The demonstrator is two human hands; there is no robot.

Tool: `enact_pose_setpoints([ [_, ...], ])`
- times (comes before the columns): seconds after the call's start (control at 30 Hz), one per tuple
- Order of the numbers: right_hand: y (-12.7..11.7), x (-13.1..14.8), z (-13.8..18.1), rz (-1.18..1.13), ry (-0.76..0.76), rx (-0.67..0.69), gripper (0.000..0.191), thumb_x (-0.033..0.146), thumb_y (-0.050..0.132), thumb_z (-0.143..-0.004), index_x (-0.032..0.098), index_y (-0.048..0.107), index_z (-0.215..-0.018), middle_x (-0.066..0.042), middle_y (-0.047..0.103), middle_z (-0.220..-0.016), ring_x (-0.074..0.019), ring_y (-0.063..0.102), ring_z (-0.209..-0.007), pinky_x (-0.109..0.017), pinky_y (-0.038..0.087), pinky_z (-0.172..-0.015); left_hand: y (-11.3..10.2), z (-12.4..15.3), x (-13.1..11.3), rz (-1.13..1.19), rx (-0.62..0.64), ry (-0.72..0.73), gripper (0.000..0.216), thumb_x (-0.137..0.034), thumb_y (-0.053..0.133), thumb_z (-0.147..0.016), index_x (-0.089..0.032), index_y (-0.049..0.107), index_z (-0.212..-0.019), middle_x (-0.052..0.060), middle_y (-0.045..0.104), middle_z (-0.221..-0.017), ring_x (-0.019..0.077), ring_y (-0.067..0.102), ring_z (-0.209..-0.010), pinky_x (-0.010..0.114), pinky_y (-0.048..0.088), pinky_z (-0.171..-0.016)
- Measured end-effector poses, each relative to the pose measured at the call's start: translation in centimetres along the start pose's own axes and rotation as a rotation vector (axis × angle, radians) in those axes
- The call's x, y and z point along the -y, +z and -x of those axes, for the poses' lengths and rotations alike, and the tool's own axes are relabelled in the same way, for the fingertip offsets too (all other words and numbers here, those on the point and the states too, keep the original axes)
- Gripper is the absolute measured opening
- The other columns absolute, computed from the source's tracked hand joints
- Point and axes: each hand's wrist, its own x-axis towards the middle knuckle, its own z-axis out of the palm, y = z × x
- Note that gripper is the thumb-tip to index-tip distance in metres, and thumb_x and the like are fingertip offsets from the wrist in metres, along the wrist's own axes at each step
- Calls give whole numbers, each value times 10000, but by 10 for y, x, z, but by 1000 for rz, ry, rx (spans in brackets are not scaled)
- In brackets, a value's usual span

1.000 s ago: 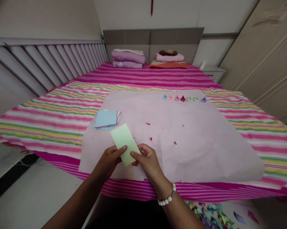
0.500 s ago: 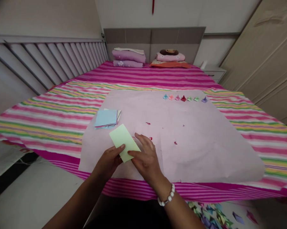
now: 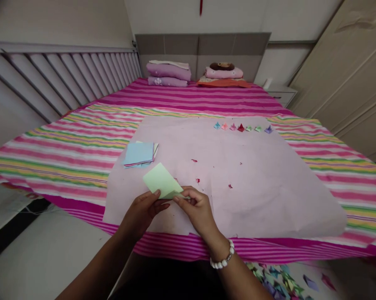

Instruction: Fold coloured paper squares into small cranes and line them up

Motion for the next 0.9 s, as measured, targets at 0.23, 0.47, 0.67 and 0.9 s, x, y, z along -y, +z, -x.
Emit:
enact_pose_setpoints([
  [0.23,2,-6,0,-16,147,-94,210,352,751,-727,181,647,-666,19,597,-649,-107,472,-565,-224,347,-505,-2,0,5,-58,36,32,275,-389,754,-721,-152,759,-860,82,758,-916,202,697,-891,271,546,-762],
  [0.47,6,-2,1,-3,168,-108,264,373,744,-719,175,596,-626,24,562,-621,-93,418,-520,-218,291,-458,-4,2,6,-236,51,94,270,-290,786,-699,-177,758,-942,48,766,-898,168,675,-884,260,521,-819],
  [0.67,10,-3,1,-25,188,-112,260,386,734,-722,177,602,-642,2,616,-669,-133,527,-600,-241,392,-529,-5,-1,10,-235,-12,86,242,-317,772,-709,-168,769,-900,55,771,-887,175,678,-851,286,535,-821],
  [0.9,13,-8,1,-42,190,-131,268,397,746,-707,193,589,-632,-8,654,-672,-162,573,-625,-275,443,-578,-4,-2,11,-197,-62,86,262,-317,792,-681,-141,772,-874,70,768,-859,170,676,-802,293,540,-808],
])
